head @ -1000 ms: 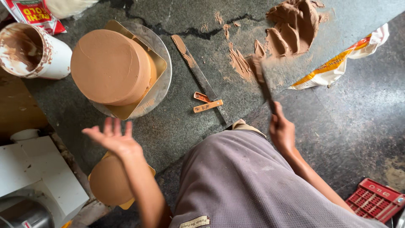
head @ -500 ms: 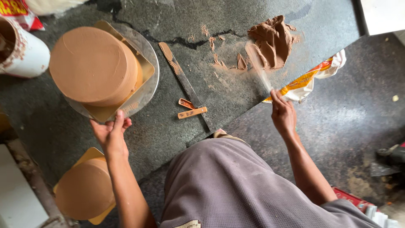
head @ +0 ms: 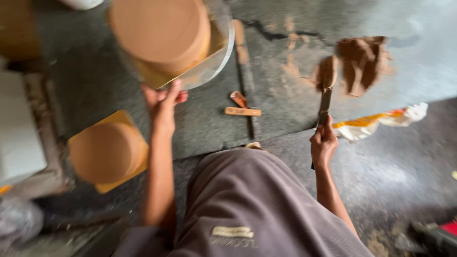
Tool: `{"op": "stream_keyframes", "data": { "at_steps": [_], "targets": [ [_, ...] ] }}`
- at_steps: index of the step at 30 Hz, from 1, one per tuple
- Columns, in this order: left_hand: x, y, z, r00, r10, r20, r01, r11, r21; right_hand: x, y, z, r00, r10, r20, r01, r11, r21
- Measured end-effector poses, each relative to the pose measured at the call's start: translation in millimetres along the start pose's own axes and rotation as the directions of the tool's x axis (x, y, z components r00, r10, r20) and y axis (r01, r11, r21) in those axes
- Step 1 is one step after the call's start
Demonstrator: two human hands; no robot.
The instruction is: The person frosts a chocolate cake on a rotating stand using a metal spatula, then transfers it to a square gold board, and finally refills a large container with frosting.
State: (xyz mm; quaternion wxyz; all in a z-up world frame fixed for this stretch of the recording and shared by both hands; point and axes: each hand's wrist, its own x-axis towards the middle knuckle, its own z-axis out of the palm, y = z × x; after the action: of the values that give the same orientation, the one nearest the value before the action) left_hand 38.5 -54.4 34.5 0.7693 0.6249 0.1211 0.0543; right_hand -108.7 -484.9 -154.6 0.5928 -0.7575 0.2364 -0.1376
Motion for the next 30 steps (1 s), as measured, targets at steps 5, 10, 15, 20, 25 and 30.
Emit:
{"op": "stream_keyframes", "data": {
  "at_steps": [5,10,15,20,25,30],
  "targets": [
    [3,-17,4,0.999,-0.036,0.017,0.035,0.997,0.072,-19,-25,38,0.966,-0.240,0.101,0.258,0.838,-0.482],
    [5,-29,9,0.990,-0.136,0.043,0.132,0.988,0.085,-13,-93,28,0.834,0.419,0.360,-0.455,0.891,0.016],
    [9,-42,-2,0.989,-0.144,0.042,0.134,0.974,0.185,14,-149,-34,0.945,0.084,0.317,-0.126,0.985,0.114],
    [18,-40,-40,0.942,-0.177,0.284,0.125,0.973,0.195,32,-106,-59,0.860,-0.507,-0.061,0.435,0.789,-0.435],
    [51,26,-120,0.967,-0.163,0.197,0.062,0.898,0.435,25,-56,-60,0.954,0.138,-0.265,-0.234,0.898,-0.372],
    [98,73,-155,0.967,0.067,-0.246,0.013,0.951,0.310,-16,-59,-25,0.880,-0.410,-0.239,0.146,0.713,-0.686]
  ]
}}
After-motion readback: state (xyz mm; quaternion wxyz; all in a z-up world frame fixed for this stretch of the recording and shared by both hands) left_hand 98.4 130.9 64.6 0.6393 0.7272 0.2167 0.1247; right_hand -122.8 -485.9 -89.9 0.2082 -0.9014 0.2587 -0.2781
